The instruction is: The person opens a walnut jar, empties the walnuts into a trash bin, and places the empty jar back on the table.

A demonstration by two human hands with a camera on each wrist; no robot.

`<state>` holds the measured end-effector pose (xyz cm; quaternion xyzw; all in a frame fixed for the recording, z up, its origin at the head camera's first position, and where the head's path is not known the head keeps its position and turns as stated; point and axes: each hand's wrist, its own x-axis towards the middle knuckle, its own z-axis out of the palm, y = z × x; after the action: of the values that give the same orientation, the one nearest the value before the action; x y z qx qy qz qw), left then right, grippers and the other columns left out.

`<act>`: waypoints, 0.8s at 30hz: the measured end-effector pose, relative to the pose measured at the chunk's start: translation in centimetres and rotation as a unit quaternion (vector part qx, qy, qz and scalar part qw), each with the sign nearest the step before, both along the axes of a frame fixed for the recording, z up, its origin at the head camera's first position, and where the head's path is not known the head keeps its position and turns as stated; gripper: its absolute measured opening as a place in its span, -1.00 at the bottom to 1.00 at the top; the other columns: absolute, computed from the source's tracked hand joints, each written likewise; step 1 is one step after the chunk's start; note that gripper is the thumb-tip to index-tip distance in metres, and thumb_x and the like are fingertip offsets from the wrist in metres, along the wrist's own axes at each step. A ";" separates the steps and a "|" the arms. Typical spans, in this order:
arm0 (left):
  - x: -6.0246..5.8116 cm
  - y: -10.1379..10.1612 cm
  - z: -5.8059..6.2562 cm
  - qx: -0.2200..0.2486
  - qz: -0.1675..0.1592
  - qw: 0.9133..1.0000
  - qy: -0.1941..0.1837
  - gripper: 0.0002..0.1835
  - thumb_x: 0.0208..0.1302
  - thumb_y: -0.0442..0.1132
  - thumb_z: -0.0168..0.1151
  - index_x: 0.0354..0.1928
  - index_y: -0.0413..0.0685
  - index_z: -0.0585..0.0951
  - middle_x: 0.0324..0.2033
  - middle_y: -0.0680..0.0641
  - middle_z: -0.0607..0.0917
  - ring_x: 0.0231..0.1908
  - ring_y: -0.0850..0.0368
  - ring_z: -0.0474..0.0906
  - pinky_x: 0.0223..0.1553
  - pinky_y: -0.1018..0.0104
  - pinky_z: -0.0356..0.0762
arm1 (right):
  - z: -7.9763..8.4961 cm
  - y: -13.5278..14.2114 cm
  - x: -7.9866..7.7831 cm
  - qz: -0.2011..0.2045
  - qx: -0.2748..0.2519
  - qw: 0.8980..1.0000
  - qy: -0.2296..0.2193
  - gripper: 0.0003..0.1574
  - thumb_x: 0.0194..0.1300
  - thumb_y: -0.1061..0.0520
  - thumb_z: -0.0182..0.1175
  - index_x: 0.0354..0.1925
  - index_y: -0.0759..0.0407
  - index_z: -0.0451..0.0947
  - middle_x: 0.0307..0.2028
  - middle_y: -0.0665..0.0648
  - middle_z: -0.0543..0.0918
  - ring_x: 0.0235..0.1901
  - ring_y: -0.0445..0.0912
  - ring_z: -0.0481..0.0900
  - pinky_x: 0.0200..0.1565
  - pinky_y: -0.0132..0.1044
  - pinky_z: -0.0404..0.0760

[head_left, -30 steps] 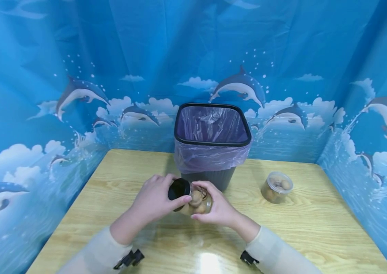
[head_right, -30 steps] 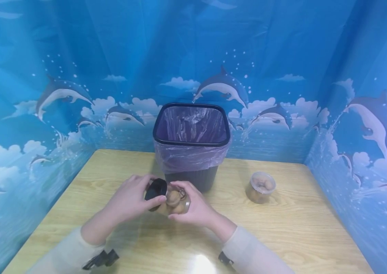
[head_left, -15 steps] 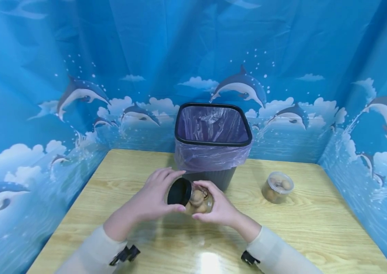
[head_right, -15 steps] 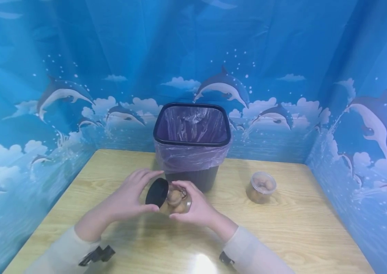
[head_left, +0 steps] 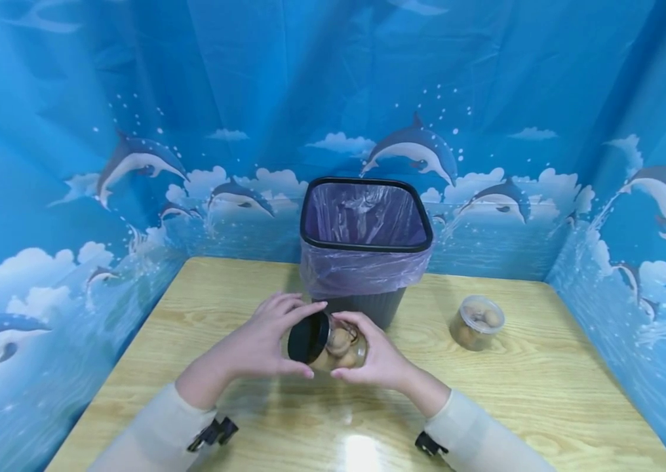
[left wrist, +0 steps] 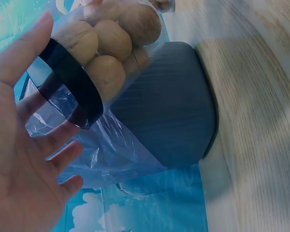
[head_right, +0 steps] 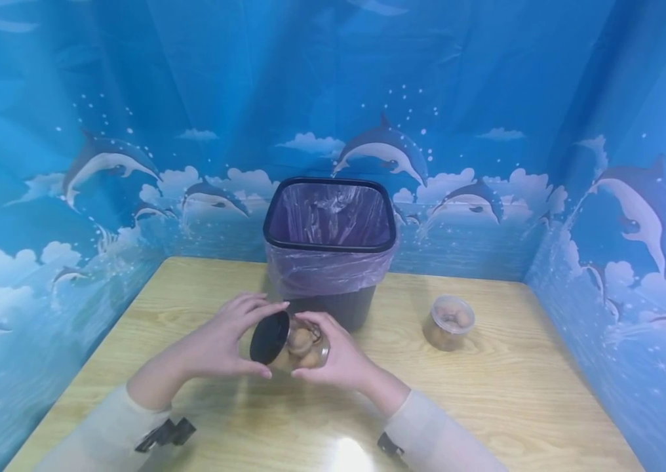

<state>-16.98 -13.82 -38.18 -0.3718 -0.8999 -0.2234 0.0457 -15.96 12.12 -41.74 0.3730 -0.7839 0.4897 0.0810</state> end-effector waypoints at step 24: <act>0.5 1.4 -0.2 -0.032 0.139 0.989 0.045 -0.01 0.02 0.60 0.16 0.31 0.04 0.50 0.12 -0.07 0.65 0.24 -0.11 0.42 0.46 -0.17 -0.06 | -2.8 0.2 -1.7 0.000 -0.008 1.000 -0.006 0.15 -0.22 0.21 0.66 0.35 0.15 0.35 0.20 0.14 0.52 0.19 -0.03 0.49 0.29 -0.24 0.40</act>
<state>-16.52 -12.43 -38.34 -0.2542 -0.9465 -0.1688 0.1051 -17.66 12.33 -44.51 0.3696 -0.7803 0.4981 0.0794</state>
